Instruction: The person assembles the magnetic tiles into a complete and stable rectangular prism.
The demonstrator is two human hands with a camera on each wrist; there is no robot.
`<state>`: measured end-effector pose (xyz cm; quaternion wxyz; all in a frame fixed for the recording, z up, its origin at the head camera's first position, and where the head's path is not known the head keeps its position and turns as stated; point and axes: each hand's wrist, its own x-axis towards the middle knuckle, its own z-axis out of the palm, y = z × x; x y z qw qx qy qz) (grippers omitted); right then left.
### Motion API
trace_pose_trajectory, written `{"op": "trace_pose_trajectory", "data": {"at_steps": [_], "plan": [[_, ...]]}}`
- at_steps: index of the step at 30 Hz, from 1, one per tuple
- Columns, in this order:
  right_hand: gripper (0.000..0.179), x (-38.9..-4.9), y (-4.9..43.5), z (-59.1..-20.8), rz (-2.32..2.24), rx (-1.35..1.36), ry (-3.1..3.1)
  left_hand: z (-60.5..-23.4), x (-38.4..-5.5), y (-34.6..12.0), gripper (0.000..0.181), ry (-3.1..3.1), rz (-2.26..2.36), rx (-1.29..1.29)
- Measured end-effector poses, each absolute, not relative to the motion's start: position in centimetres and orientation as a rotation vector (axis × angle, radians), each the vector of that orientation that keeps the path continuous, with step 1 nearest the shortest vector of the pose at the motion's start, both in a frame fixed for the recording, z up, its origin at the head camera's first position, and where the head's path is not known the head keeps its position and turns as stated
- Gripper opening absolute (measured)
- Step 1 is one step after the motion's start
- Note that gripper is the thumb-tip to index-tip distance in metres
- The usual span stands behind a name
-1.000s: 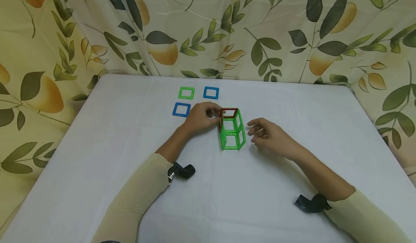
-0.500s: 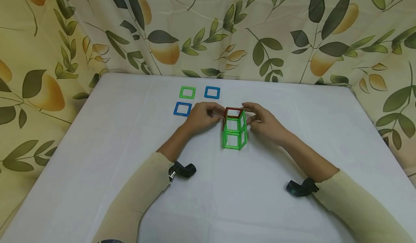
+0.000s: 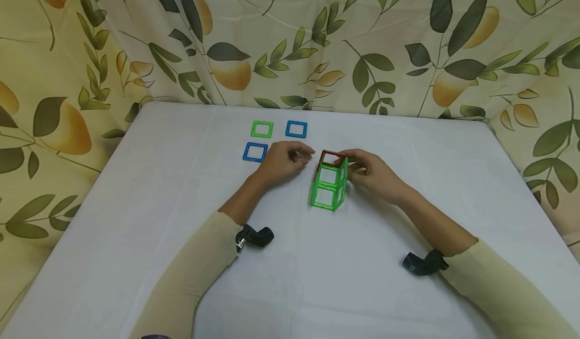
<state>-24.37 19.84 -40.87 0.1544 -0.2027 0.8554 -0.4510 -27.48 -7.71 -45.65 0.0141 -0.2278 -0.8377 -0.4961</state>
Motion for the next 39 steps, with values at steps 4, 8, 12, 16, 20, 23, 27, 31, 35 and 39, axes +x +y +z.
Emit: {"op": "trace_pose_trajectory", "data": {"at_steps": [4, 8, 12, 16, 20, 23, 27, 31, 35, 39], "plan": [[0.046, -24.1, 20.3, -40.9, -1.246, -0.619, 2.502, -45.5, -27.6, -7.9, 0.019, -2.582, -1.564, -0.681], [0.038, -23.7, 20.8, -40.9, -1.167, -0.652, 2.597, -45.5, -27.7, -8.1, 0.019, -2.55, -1.589, -0.666], [0.031, -23.5, 21.6, -40.7, -1.074, -0.706, 2.689, -45.2, -27.8, -8.3, 0.02, -2.516, -1.611, -0.653], [0.03, -23.5, 22.6, -40.6, -0.986, -0.752, 2.727, -44.6, -28.1, -9.0, 0.021, -2.492, -1.592, -0.61], [0.031, -23.6, 23.3, -40.5, -0.965, -0.792, 2.723, -43.9, -28.2, -10.3, 0.022, -2.502, -1.556, -0.535], [0.034, -23.7, 23.5, -40.4, -1.001, -0.834, 2.694, -43.4, -28.2, -11.3, 0.023, -2.523, -1.546, -0.464], [0.052, -24.1, 23.8, -40.6, -1.108, -0.875, 2.591, -42.9, -28.2, -12.5, 0.026, -2.561, -1.504, -0.403], [0.067, -24.7, 24.0, -40.7, -1.163, -0.913, 2.478, -42.9, -28.2, -13.8, 0.033, -2.604, -1.426, -0.412], [0.07, -25.2, 24.1, -40.7, -1.154, -0.945, 2.391, -43.0, -28.1, -15.3, 0.041, -2.659, -1.38, -0.401], [0.073, -25.7, 23.9, -40.6, -1.167, -0.945, 2.309, -43.2, -27.8, -16.8, 0.051, -2.754, -1.383, -0.363]]}}
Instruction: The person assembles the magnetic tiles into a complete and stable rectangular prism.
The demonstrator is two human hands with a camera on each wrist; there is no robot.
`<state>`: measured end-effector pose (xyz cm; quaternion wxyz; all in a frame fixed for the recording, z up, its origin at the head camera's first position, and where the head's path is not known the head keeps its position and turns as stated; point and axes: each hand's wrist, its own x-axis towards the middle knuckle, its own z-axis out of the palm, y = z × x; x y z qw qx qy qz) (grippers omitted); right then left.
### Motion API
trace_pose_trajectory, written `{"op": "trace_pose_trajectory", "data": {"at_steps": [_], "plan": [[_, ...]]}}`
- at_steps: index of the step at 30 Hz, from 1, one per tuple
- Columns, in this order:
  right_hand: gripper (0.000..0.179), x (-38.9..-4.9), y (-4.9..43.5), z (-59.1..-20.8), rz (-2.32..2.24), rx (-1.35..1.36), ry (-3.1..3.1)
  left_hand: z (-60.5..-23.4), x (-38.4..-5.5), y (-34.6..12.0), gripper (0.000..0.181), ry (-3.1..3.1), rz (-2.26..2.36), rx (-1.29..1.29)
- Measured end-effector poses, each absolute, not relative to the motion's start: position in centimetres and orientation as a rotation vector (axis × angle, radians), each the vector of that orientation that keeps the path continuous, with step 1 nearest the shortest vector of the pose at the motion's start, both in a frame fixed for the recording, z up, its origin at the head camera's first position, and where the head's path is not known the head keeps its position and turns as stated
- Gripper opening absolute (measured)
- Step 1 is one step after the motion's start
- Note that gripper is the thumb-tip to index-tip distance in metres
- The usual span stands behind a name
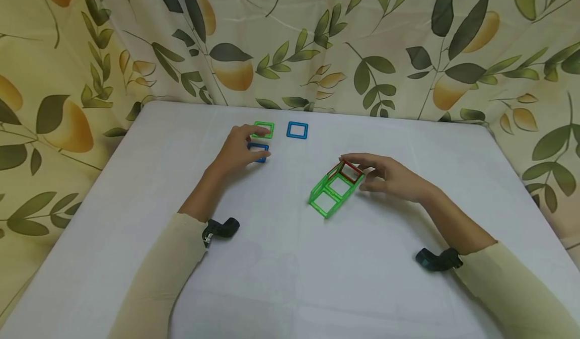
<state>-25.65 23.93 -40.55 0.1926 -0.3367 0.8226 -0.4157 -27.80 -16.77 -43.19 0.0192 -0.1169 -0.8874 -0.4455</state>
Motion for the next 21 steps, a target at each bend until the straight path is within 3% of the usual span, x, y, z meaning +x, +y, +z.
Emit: {"op": "trace_pose_trajectory", "data": {"at_steps": [9, 21], "plan": [[0.071, -26.1, 24.0, -40.8, -1.19, -0.903, 2.27, -44.3, -27.9, -18.8, 0.063, -2.903, -1.434, -0.395], [0.072, -25.9, 25.1, -41.4, -1.21, -0.884, 2.313, -44.4, -28.2, -20.1, 0.056, -2.878, -1.477, -0.364]]}}
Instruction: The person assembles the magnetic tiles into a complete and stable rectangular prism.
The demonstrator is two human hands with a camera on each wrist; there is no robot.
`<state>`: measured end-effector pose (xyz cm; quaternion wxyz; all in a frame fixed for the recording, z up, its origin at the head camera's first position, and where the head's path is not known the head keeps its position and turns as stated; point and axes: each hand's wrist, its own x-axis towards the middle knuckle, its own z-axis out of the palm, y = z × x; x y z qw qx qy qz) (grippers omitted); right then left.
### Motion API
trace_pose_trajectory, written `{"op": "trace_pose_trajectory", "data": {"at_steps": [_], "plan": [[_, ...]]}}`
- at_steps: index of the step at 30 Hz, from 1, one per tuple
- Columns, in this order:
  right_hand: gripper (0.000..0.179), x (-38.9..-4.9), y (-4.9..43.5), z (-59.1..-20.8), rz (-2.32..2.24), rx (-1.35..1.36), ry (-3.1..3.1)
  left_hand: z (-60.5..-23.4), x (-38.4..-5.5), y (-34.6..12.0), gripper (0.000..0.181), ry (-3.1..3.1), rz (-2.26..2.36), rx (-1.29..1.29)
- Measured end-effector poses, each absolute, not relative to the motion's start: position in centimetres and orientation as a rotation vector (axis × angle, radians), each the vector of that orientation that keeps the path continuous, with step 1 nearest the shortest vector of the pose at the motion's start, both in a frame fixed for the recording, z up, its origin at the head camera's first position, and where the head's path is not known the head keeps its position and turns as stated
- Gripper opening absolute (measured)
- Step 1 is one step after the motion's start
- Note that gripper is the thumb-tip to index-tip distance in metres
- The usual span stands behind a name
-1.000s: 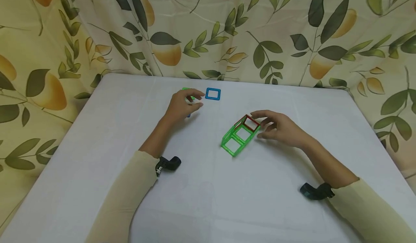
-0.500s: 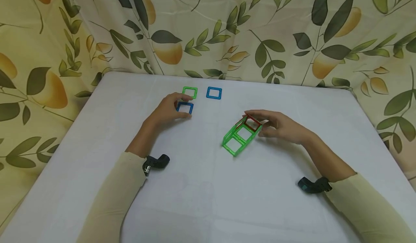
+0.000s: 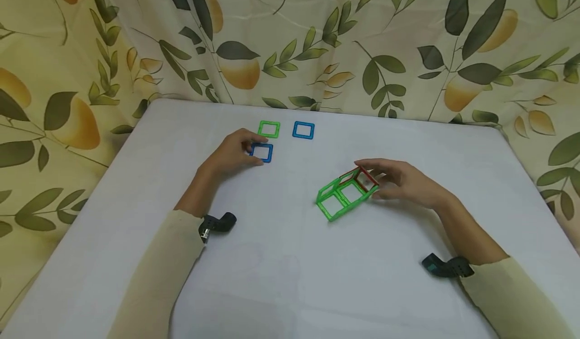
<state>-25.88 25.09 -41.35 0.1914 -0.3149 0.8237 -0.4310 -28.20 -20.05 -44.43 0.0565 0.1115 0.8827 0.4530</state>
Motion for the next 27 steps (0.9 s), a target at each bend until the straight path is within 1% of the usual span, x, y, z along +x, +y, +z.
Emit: {"op": "trace_pose_trajectory", "data": {"at_steps": [10, 21, 27], "plan": [[0.069, -26.0, 25.8, -41.8, -1.238, -0.917, 2.266, -44.5, -28.6, -19.7, 0.058, 2.723, 1.415, 0.362], [0.065, -25.8, 25.8, -42.2, -1.328, -0.9, 2.269, -44.2, -28.5, -19.2, 0.053, 2.701, 1.519, 0.341], [0.064, -26.0, 25.2, -42.5, -1.366, -0.89, 2.302, -44.0, -28.2, -19.2, 0.057, 2.679, 1.543, 0.369]]}}
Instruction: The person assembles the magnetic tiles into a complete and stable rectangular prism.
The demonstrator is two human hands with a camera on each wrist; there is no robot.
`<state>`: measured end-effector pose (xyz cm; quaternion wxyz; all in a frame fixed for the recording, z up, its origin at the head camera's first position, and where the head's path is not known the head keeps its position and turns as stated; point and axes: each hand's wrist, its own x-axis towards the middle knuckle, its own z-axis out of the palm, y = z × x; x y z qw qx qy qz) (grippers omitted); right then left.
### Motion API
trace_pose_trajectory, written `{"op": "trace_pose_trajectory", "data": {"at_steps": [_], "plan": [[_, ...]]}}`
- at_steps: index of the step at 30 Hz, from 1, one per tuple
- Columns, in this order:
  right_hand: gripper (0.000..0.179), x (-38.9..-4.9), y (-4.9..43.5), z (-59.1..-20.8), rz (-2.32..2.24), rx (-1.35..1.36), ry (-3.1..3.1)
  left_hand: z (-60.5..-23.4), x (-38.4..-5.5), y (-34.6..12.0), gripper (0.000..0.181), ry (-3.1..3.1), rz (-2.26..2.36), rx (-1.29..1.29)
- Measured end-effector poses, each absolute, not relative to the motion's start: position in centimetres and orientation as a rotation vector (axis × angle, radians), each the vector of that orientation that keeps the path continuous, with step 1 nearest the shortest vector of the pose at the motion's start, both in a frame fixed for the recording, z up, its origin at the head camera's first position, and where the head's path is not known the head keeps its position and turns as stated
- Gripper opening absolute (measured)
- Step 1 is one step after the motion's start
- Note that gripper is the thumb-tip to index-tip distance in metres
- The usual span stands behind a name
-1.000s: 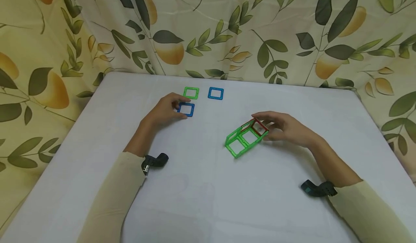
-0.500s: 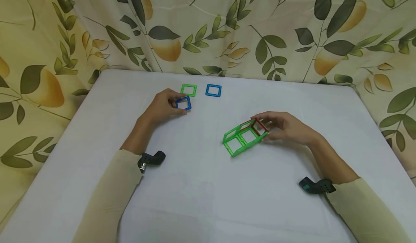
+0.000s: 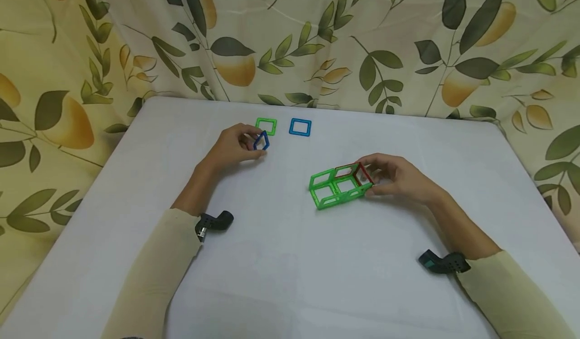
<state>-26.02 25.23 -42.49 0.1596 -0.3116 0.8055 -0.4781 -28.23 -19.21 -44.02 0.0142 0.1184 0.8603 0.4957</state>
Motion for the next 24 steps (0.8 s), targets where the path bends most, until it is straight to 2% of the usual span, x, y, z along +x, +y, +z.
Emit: {"op": "trace_pose_trajectory", "data": {"at_steps": [24], "plan": [[0.062, -26.1, 24.9, -43.6, -1.437, -0.767, 2.367, -43.5, -28.0, -17.6, 0.052, 2.6, 1.561, 0.554]]}}
